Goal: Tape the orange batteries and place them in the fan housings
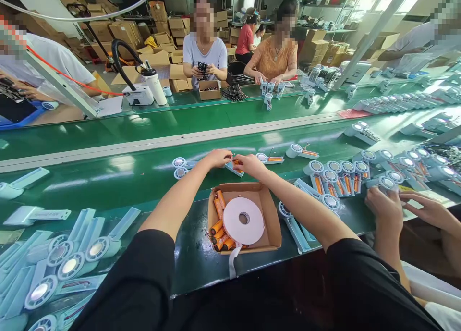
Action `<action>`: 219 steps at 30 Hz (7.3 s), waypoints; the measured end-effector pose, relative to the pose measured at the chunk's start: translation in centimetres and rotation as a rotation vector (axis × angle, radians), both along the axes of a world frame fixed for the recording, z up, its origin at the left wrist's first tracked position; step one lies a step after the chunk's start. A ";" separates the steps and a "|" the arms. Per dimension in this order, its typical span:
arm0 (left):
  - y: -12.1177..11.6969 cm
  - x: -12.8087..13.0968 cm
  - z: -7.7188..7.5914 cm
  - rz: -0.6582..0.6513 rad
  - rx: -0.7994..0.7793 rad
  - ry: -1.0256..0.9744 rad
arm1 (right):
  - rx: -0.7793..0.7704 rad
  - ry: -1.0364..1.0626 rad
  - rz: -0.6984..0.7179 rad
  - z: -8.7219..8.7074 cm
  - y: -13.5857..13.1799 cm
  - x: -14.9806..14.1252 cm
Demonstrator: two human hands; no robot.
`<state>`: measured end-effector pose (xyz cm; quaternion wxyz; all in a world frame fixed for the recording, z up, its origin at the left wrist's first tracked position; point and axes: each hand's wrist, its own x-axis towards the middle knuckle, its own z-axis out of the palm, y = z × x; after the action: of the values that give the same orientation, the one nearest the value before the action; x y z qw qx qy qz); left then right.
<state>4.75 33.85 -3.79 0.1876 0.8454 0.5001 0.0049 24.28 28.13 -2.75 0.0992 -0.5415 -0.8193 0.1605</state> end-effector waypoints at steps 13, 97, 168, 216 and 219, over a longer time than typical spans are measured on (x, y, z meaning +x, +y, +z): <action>-0.2 2.4 0.0 0.084 0.003 -0.068 | -0.137 -0.332 0.064 0.5 1.0 -1.8; -32.4 -1.1 -0.8 -0.010 0.504 -0.169 | 0.285 2.039 -0.657 2.7 -16.8 7.4; -22.2 0.2 0.9 -0.461 -0.009 -0.057 | -0.128 0.926 -0.231 1.1 -20.2 6.6; -32.9 -9.6 -0.4 0.077 0.721 -0.045 | -0.475 0.952 -0.003 4.1 -18.2 -1.2; -33.0 -9.3 0.1 0.025 0.735 -0.018 | -0.481 0.882 0.017 4.9 -17.8 -0.6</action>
<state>-4.60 0.89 -3.69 -0.1241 0.8500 0.4737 0.1941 23.64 10.30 2.11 0.3071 -0.4230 -0.6435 0.5592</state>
